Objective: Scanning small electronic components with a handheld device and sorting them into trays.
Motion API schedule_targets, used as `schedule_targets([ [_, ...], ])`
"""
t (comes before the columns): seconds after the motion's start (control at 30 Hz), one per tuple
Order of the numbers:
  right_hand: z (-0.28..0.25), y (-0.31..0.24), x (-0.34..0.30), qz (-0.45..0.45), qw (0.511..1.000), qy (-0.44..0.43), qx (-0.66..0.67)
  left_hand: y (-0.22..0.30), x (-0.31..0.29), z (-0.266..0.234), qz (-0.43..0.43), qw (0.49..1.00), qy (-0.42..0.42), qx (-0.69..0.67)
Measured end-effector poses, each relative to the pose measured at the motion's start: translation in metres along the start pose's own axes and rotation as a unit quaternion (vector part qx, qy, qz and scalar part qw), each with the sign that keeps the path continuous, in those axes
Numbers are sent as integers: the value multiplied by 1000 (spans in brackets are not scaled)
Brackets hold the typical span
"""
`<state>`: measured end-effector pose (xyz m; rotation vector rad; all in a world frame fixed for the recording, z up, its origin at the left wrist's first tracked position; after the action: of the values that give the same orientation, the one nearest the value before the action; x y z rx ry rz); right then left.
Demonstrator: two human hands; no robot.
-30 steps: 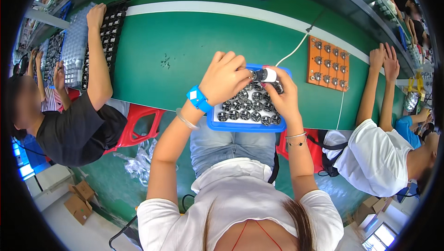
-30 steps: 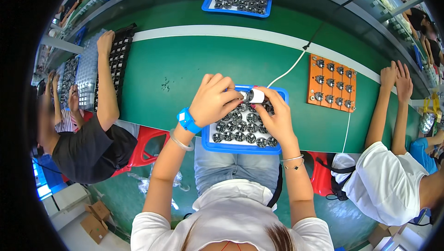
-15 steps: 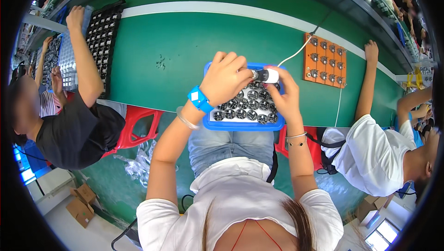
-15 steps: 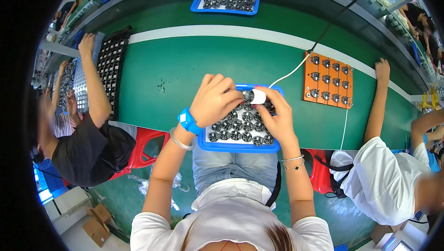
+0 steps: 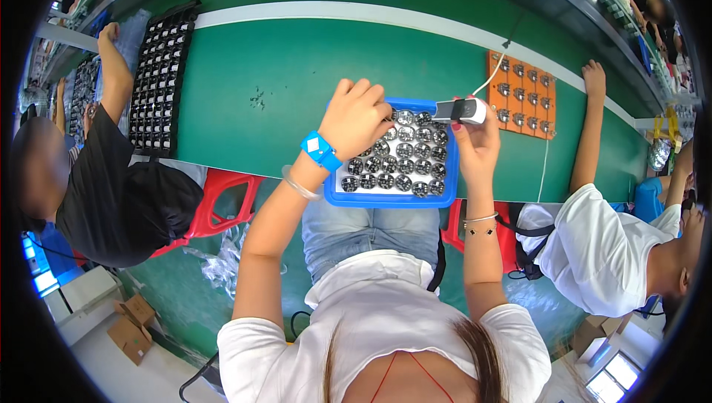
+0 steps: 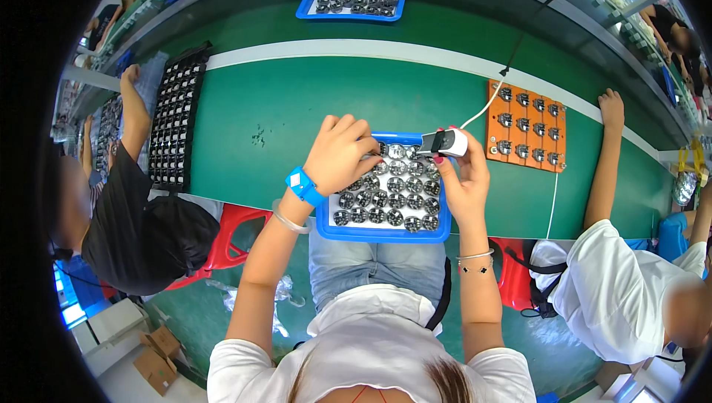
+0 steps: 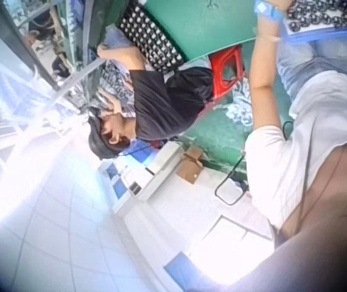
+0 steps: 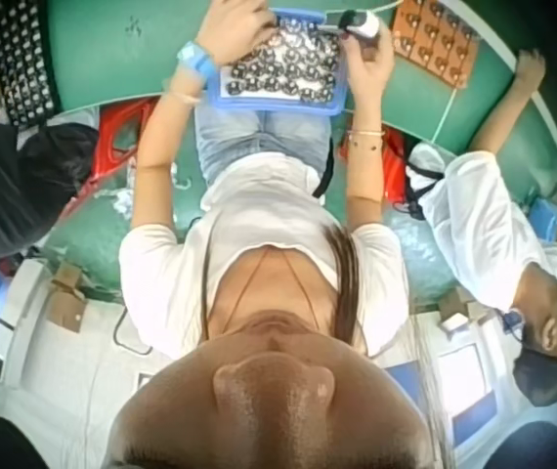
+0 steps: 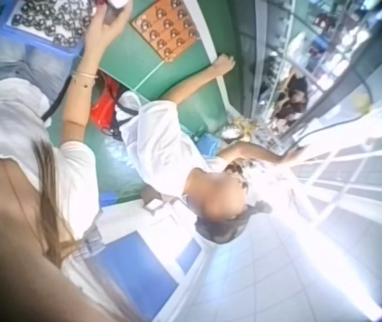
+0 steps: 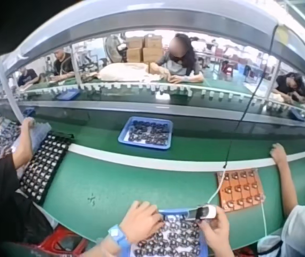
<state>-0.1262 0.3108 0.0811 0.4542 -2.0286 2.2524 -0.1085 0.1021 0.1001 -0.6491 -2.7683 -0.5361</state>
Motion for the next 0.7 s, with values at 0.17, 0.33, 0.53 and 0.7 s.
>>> schedule_targets([
  [0.17, -5, 3, -3, 23, 992, -46, -115, 9, 13, 3, 16, 999, 24, -33],
  [0.33, 8, -8, -1, -4, 973, -106, -206, 18, 12, 7, 47, 998, 25, -20],
  [0.53, 12, 0, -4, 7, 973, -121, -194, 22, 13, -6, 41, 993, 72, -85],
  [0.7, 0, 2, -3, 30, 997, -28, -63, 20, 13, 2, 52, 996, 54, -51],
])
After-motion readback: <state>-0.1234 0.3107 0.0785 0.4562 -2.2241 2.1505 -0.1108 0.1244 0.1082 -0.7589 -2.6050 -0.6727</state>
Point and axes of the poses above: each hand's wrist, its own x-axis towards the middle knuckle, its own z-axis out of the palm, y = z × x, the point moved 4 cm from there along x, towards the middle knuckle
